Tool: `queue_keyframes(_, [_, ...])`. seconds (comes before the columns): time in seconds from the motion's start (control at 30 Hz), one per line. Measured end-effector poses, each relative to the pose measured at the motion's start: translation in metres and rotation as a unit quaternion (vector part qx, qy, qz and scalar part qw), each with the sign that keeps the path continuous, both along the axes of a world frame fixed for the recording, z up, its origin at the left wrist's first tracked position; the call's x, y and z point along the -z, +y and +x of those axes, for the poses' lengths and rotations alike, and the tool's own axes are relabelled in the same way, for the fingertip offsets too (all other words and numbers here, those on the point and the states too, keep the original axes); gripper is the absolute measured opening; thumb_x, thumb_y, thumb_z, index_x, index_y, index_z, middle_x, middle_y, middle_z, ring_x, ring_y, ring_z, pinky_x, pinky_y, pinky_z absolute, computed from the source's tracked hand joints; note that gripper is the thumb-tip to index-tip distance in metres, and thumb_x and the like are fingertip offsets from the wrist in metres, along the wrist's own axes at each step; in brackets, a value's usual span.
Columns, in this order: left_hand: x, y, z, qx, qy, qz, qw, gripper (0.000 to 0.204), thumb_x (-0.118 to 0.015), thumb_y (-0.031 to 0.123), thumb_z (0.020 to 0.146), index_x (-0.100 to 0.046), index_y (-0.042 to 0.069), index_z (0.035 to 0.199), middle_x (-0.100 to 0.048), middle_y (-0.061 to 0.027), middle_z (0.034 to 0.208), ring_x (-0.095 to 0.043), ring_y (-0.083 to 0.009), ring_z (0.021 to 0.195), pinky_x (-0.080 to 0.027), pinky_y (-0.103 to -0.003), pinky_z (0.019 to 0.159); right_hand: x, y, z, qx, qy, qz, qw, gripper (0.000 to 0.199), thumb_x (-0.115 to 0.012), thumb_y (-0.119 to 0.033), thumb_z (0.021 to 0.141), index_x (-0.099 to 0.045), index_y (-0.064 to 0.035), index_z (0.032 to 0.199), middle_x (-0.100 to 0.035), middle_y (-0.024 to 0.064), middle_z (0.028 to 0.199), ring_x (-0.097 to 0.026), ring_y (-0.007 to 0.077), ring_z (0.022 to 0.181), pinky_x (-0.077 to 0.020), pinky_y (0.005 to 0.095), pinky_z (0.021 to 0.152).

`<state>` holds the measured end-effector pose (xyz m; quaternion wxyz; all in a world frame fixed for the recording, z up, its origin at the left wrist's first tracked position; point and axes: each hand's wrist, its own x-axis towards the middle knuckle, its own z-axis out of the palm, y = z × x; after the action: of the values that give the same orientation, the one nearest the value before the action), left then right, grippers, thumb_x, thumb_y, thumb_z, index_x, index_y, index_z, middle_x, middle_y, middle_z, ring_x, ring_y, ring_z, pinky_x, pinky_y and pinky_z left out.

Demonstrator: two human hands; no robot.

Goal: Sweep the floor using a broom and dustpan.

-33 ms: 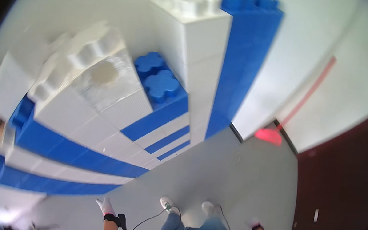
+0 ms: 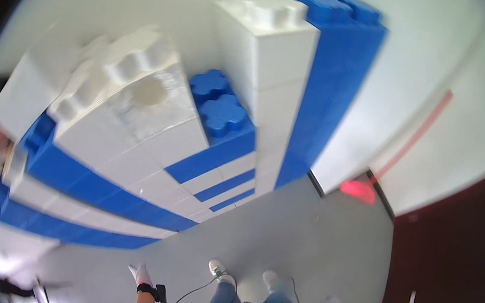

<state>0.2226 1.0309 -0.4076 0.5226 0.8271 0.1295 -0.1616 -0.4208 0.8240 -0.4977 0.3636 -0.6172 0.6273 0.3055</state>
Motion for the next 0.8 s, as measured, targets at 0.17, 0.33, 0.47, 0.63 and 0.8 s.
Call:
queue_keyframes(0.17, [0.054,0.131,-0.141,-0.166,0.060,0.180,0.968,0.072,-0.057,0.013,0.076,-0.026,-0.004,0.138,-0.038,-0.0221,0.137,-0.040,-0.0336,0.125,-0.035,-0.037,0.101,0.111,-0.023,-0.135,0.003,-0.099,-0.076,0.992,0.030,-0.058,-0.017,0.081,-0.060,-0.0062,0.108,-0.061,0.0167,0.109,-0.059,0.0315,0.096,-0.0467,0.0383,0.086])
queue_keyframes(0.33, [0.039,0.219,-0.283,-0.285,0.039,0.269,0.919,0.055,-0.069,0.021,0.070,-0.051,-0.003,0.116,-0.056,-0.0253,0.113,-0.053,-0.0358,0.110,-0.045,-0.040,0.091,0.123,-0.122,-0.115,-0.465,-0.189,0.026,0.864,0.023,-0.046,-0.021,0.086,-0.062,-0.0043,0.086,-0.062,0.0219,0.090,-0.059,0.0341,0.078,-0.0487,0.0434,0.067])
queue_keyframes(0.47, [-0.005,0.228,-0.355,-0.367,0.126,0.268,0.882,0.078,-0.068,0.028,0.070,-0.032,0.001,0.134,-0.036,-0.0257,0.134,-0.039,-0.0405,0.123,-0.038,-0.042,0.101,0.033,-0.206,0.009,-0.279,-0.227,0.045,0.932,0.027,-0.049,-0.027,0.084,-0.061,-0.0025,0.086,-0.062,0.0177,0.085,-0.059,0.0308,0.072,-0.0459,0.0444,0.065])
queue_keyframes(0.63, [-0.031,0.221,-0.419,-0.453,0.143,0.188,0.860,0.083,-0.061,0.029,0.072,-0.022,0.002,0.141,-0.024,-0.0241,0.144,-0.029,-0.0358,0.132,-0.030,-0.037,0.107,0.016,-0.246,0.152,-0.322,-0.242,0.065,0.913,0.027,-0.052,-0.025,0.085,-0.060,-0.0020,0.096,-0.058,0.0089,0.078,-0.052,0.0195,0.067,-0.0450,0.0356,0.061])
queue_keyframes(0.8, [-0.009,0.283,-0.535,-0.546,0.185,0.173,0.799,0.088,-0.059,0.038,0.073,-0.018,0.002,0.143,-0.021,-0.0252,0.146,-0.025,-0.0369,0.134,-0.026,-0.040,0.109,0.052,-0.249,0.265,-0.444,-0.241,0.039,0.862,0.013,-0.056,-0.016,0.084,-0.058,-0.0049,0.089,-0.056,0.0052,0.076,-0.050,0.0176,0.063,-0.0414,0.0328,0.054])
